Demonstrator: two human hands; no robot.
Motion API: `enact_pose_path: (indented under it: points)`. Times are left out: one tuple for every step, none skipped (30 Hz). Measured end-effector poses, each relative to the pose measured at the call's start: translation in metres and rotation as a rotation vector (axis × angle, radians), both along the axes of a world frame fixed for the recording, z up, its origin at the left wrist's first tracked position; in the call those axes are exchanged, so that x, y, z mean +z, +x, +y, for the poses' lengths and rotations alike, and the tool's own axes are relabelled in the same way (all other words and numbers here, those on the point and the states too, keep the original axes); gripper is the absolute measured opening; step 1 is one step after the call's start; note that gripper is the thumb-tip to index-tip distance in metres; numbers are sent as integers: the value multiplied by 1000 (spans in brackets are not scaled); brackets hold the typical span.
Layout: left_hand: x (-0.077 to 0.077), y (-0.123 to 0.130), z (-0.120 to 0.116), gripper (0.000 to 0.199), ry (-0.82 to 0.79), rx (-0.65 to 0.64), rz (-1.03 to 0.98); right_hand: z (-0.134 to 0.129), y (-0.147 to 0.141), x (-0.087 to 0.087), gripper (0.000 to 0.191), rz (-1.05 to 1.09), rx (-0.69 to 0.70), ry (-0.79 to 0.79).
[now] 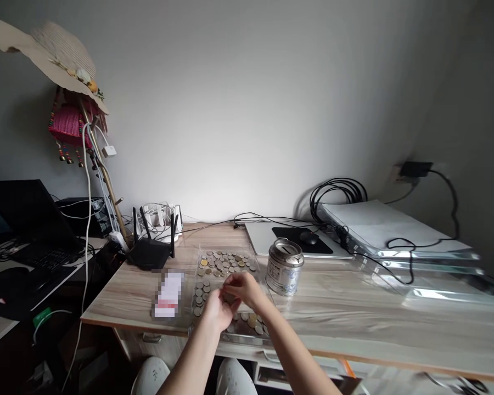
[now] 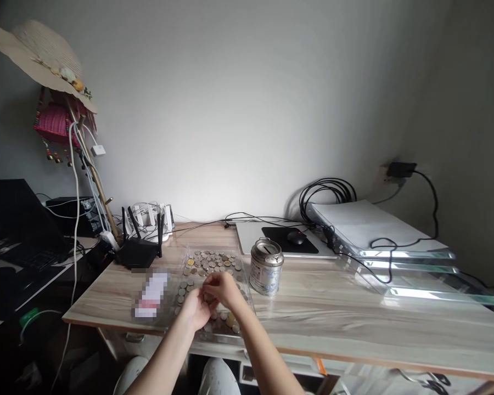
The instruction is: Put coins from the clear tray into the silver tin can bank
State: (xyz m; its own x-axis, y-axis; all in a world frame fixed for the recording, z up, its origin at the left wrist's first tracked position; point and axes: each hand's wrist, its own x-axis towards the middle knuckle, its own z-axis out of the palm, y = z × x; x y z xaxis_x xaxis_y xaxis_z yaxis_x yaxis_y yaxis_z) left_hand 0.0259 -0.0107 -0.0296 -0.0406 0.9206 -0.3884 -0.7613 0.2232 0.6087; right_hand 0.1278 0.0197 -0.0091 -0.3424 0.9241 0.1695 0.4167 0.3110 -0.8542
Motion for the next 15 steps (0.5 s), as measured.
enact_pose_path:
  points:
    - [-1, 0, 0, 17, 14, -16, -16, -3, -4, -1, 15, 10, 10, 22]
    - [-2, -1, -1, 19, 25, -12, -32, -6, -6, -2, 17, 1, 18, 56]
    - [-2, -1, -1, 20, 37, -5, -42, -9, -8, -3, 20, -18, 25, 97]
    - [-3, -2, -1, 20, 55, -1, -48, -11, -8, -3, 22, -43, 34, 138]
    - [-3, -2, -1, 19, 65, -1, -47, -14, -8, -3, 25, -69, 48, 173]
    - [-3, -3, -1, 18, 69, -5, -42, -17, -7, -2, 28, -90, 60, 200]
    - [-4, -3, -1, 17, 71, -9, -38, -19, -5, -1, 31, -105, 64, 219]
    - [-5, -3, -1, 16, 69, -13, -35, -22, -3, 1, 34, -110, 53, 234]
    - [-6, -3, -1, 15, 68, -19, -34, -24, 1, 4, 35, -100, 21, 252]
    - [-6, -4, -1, 16, 66, -28, -37, -26, 6, 8, 35, -80, -32, 276]
    - [-7, -4, -1, 17, 65, -34, -41, -27, 14, 13, 36, -57, -106, 309]
    - [-8, -5, -1, 18, 65, -35, -46, -27, 23, 19, 36, -39, -201, 349]
    - [-8, -5, -2, 20, 67, -37, -50, -26, 35, 25, 35, -31, -312, 393]
    - [-8, -6, -3, 21, 75, -38, -49, -23, 49, 33, 35, -33, -436, 436]
    - [-7, -7, -4, 22, 86, -41, -43, -19, 63, 40, 33, -53, -563, 473]
